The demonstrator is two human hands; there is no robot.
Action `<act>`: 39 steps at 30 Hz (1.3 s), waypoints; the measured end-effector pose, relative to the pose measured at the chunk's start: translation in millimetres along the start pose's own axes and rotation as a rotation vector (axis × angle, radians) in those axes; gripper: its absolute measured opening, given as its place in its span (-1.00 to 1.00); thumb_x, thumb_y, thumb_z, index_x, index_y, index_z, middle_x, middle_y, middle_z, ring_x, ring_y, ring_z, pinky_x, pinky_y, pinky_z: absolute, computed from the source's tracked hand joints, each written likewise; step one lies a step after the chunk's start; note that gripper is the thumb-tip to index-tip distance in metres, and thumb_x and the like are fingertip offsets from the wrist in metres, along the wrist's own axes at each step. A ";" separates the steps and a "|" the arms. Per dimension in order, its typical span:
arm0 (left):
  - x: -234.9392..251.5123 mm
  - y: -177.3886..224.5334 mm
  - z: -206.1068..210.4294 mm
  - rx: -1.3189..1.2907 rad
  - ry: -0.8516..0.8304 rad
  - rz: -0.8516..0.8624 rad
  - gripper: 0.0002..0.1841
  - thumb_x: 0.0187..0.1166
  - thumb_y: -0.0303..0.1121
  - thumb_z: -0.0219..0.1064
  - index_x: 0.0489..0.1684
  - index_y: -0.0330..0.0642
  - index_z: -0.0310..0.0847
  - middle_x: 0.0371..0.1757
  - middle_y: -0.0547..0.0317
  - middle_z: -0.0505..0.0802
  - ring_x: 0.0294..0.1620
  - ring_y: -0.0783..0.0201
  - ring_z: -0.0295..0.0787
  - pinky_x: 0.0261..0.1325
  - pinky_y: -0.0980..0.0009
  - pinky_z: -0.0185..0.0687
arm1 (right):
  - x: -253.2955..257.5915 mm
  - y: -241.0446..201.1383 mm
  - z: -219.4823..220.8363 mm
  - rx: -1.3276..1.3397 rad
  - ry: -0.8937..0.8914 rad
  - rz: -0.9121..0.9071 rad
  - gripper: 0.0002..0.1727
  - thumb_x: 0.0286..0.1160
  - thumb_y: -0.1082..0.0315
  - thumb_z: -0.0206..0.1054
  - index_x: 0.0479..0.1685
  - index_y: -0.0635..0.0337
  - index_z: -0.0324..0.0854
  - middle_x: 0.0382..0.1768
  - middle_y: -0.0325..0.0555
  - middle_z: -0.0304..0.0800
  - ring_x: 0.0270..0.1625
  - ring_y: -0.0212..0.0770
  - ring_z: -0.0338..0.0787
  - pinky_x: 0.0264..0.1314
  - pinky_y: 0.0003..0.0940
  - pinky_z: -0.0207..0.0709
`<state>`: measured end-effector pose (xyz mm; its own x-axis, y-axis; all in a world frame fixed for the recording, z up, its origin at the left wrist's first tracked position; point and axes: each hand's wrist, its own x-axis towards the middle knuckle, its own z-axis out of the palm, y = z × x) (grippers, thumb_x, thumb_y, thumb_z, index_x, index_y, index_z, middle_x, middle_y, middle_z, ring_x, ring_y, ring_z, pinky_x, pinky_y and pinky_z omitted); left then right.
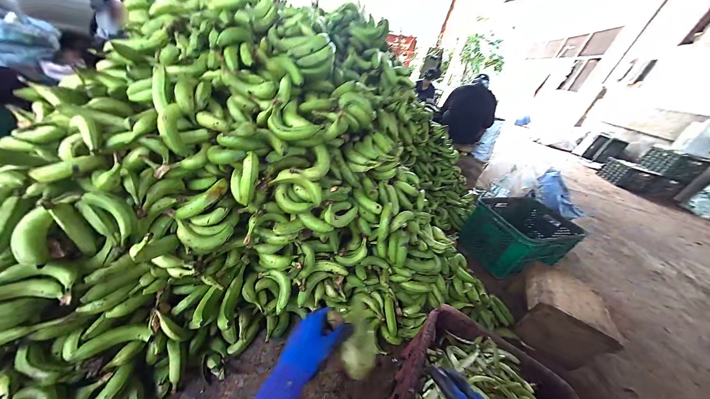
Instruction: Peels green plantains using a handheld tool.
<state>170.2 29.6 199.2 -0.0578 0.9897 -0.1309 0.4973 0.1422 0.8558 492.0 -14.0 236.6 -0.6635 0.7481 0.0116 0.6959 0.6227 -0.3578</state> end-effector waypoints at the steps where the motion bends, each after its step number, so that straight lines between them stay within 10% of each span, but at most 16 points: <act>1: -7.6 38.7 9.6 -0.067 -0.035 0.083 -0.48 0.64 -0.04 0.36 0.33 -0.34 0.63 0.24 -0.25 0.77 0.30 -0.08 0.71 0.46 -0.05 0.51 | 6.9 -12.3 -4.1 -0.049 0.012 -0.043 -0.33 0.11 0.05 0.64 0.39 -0.08 0.76 0.69 0.50 0.25 0.73 0.62 0.16 0.66 0.54 0.07; 5: -29.1 136.0 53.2 -0.628 -0.258 0.267 -0.61 0.80 -0.16 0.11 0.34 -0.28 0.52 -0.20 0.18 0.77 -0.36 0.37 0.74 -0.26 0.40 0.72 | -17.5 -26.2 -40.4 -0.125 0.321 0.010 -0.38 -0.10 0.09 0.70 0.18 -0.03 0.88 0.54 0.61 0.42 0.59 0.70 0.34 0.59 0.55 0.17; 9: -19.7 141.5 112.2 -0.892 -0.540 0.098 -0.42 0.86 0.08 -0.14 0.74 -0.01 0.16 0.20 0.00 0.77 -0.10 0.14 0.83 -0.22 0.24 0.75 | -77.6 -5.3 -69.7 0.094 0.644 0.164 -0.43 0.04 0.22 0.61 0.14 0.32 0.80 0.44 0.66 0.47 0.47 0.40 0.58 0.51 0.16 0.49; 13: -34.0 116.0 169.9 -0.939 -1.030 -0.104 -0.28 0.81 0.24 -0.39 0.51 -0.13 0.39 0.08 -0.02 0.83 -0.07 0.08 0.84 -0.08 0.08 0.76 | -107.2 -0.4 -60.1 0.111 0.582 0.099 -0.48 0.04 0.17 0.63 0.08 0.22 0.85 0.42 0.60 0.53 0.46 0.37 0.60 0.50 0.16 0.49; 15: -43.4 105.9 179.4 -1.065 -0.984 0.017 -0.51 0.88 -0.09 -0.38 0.11 -0.02 0.55 -0.23 0.34 0.84 -0.26 0.45 0.77 -0.18 0.46 0.73 | -109.0 -5.9 -43.8 0.053 0.465 0.012 -0.49 -0.02 0.11 0.66 0.05 0.08 0.89 0.39 0.53 0.60 0.42 0.43 0.63 0.48 0.28 0.46; 18: -34.8 98.8 190.4 -1.193 -0.877 0.009 -0.62 0.90 -0.25 -0.21 0.38 -0.14 0.47 -0.05 0.21 0.87 -0.07 0.36 0.83 0.02 0.37 0.77 | -108.3 -5.1 -20.3 -0.110 0.387 -0.079 -0.47 -0.14 -0.13 0.63 0.00 -0.28 0.91 0.35 0.38 0.70 0.31 0.37 0.73 0.36 0.24 0.55; 22: -17.4 122.4 169.6 -0.824 -0.374 0.031 -0.73 0.82 -0.34 0.06 0.31 -0.23 0.50 -0.13 0.17 0.80 -0.19 0.41 0.77 -0.10 0.48 0.72 | -118.8 -4.9 -11.9 0.086 0.340 -0.030 -0.39 -0.24 -0.01 0.67 0.07 -0.23 0.89 0.40 0.45 0.62 0.40 0.39 0.66 0.39 0.21 0.54; 24: 8.3 119.8 149.9 -0.457 -0.075 0.069 -0.50 0.72 -0.27 0.29 0.55 -0.33 0.39 0.22 -0.21 0.75 0.17 0.06 0.74 0.30 0.11 0.62 | -123.9 -4.8 -19.2 0.085 0.297 0.036 -0.40 -0.28 0.03 0.67 0.03 -0.14 0.90 0.38 0.47 0.63 0.35 0.43 0.68 0.31 0.29 0.55; 28: 51.0 78.7 127.0 -0.450 0.340 -0.043 -0.20 0.65 0.16 0.26 0.75 -0.12 0.10 0.39 -0.35 0.64 0.33 -0.26 0.64 0.31 -0.26 0.53 | -133.8 16.9 -28.0 -0.048 0.173 0.052 -0.41 -0.35 0.00 0.71 -0.04 -0.18 0.91 0.34 0.38 0.70 0.30 0.41 0.72 0.27 0.31 0.58; 34: 30.8 104.7 161.5 -0.840 0.089 -0.063 -0.39 0.78 -0.08 0.17 0.78 0.07 0.08 0.42 -0.11 0.63 0.20 0.03 0.69 0.12 0.05 0.69 | -88.6 100.4 -12.3 0.063 -0.079 0.470 -0.40 0.38 0.14 0.49 0.52 -0.09 0.63 0.82 0.28 0.08 0.79 0.32 0.21 0.73 0.25 0.18; 39: 2.2 118.9 184.8 -0.694 0.034 0.081 -0.43 0.68 -0.36 0.33 0.66 -0.21 0.25 0.24 -0.15 0.73 -0.04 0.15 0.84 -0.02 0.20 0.84 | -87.3 70.3 -13.9 0.275 0.273 0.609 -0.34 0.51 0.23 0.35 0.67 0.15 0.43 0.41 0.18 0.68 0.37 0.11 0.75 0.45 0.11 0.56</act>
<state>389.1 45.8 208.2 -0.0768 0.9959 -0.0471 -0.1661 0.0338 0.9855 602.6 -32.4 223.4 -0.0621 0.9971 -0.0445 0.8023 0.0233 -0.5965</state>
